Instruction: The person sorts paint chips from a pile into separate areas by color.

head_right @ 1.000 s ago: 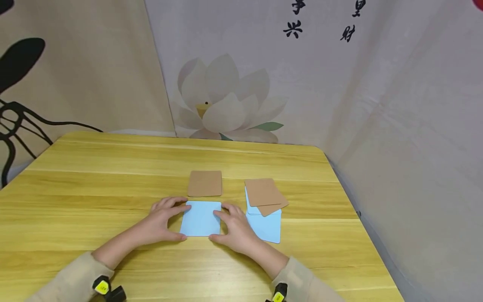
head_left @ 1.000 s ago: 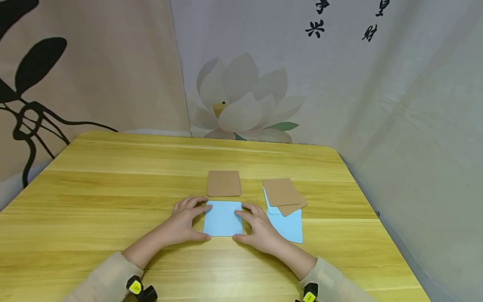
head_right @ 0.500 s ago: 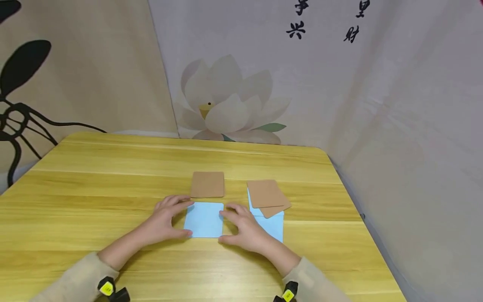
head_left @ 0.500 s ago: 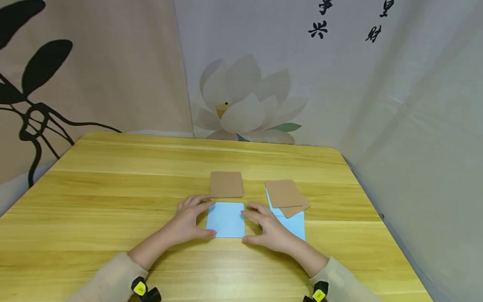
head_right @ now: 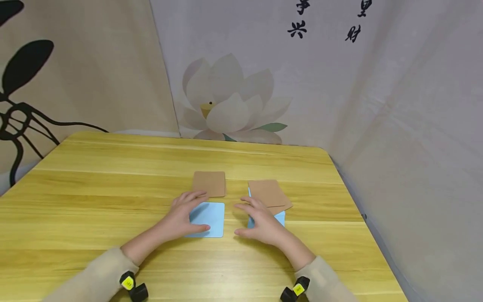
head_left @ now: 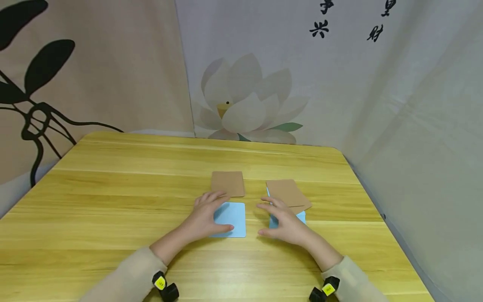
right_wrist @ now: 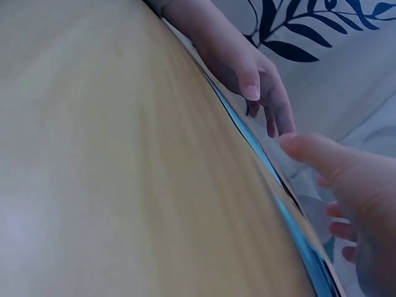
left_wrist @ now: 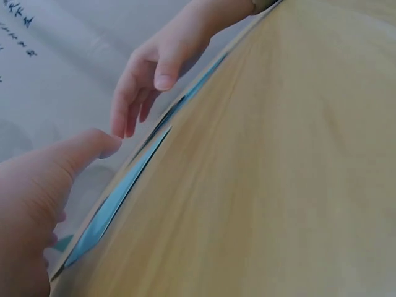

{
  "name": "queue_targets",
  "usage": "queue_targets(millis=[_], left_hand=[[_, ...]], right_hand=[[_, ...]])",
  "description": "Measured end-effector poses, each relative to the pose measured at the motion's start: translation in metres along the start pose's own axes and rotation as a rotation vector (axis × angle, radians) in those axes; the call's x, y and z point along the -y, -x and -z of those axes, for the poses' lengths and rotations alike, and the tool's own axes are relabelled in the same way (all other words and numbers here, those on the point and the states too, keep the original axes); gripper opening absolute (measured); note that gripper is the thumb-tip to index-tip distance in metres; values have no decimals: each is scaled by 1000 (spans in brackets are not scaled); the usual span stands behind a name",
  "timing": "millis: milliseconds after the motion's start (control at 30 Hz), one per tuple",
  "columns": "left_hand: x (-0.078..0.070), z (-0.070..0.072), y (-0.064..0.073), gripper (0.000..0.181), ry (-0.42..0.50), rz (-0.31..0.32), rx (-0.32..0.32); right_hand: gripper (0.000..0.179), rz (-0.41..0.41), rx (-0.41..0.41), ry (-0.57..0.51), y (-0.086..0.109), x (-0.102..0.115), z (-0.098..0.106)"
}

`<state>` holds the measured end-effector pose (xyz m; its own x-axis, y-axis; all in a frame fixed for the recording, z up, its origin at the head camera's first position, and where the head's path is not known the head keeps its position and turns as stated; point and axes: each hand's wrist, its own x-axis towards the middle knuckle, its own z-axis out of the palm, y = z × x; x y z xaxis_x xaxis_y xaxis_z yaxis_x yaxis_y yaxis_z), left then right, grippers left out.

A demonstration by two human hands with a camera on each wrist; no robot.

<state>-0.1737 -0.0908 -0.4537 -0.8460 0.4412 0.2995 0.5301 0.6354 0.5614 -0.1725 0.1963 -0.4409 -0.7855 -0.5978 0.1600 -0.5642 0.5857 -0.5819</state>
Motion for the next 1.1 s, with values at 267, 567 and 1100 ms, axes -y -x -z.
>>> queue_targets(millis=[267, 567, 1100], left_hand=[[-13, -14, -20, 82, -2, -19, -8], [-30, -30, -42, 83, -15, -15, 0], [-49, -53, -74, 87, 8, 105, 30]], right_hand=[[72, -12, -38, -39, 0, -17, 17], [76, -40, -98, -32, -1, -40, 36], [84, -126, -102, -68, 1, -79, 51]])
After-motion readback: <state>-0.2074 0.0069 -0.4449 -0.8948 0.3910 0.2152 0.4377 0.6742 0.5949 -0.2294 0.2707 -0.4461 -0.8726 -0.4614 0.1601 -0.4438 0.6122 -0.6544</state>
